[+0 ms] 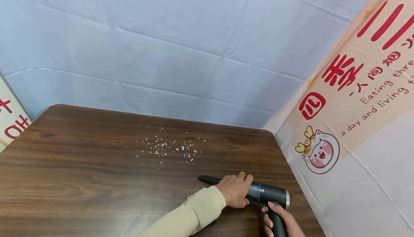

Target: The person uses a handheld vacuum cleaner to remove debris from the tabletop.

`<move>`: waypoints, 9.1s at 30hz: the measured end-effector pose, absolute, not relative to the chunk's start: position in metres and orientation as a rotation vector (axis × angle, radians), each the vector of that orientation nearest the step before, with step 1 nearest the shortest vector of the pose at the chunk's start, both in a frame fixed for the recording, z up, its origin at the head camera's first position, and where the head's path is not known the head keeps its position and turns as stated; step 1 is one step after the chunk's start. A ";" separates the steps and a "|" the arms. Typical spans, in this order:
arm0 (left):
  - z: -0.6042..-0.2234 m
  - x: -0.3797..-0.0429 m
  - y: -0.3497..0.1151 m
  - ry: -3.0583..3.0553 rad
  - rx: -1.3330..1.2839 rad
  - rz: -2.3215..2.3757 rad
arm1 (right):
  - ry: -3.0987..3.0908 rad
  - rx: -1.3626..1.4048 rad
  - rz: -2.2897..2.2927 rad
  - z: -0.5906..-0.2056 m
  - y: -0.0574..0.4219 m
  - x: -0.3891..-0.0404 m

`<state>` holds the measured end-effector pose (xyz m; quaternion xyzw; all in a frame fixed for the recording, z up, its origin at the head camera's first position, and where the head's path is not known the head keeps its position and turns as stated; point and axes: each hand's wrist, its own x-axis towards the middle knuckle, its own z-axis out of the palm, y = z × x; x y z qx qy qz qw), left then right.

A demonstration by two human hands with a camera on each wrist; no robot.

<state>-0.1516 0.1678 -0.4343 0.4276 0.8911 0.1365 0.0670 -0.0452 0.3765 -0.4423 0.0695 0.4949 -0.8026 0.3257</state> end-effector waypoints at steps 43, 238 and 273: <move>-0.443 -0.183 0.144 2.828 1.238 0.452 | 1.693 0.438 -2.172 -0.446 0.318 -0.071; -0.446 -0.206 0.115 2.764 1.142 0.635 | 1.691 0.675 -2.405 -0.444 0.256 -0.084; -0.453 -0.218 0.117 2.792 1.119 0.654 | 1.787 0.852 -2.496 -0.452 0.227 -0.091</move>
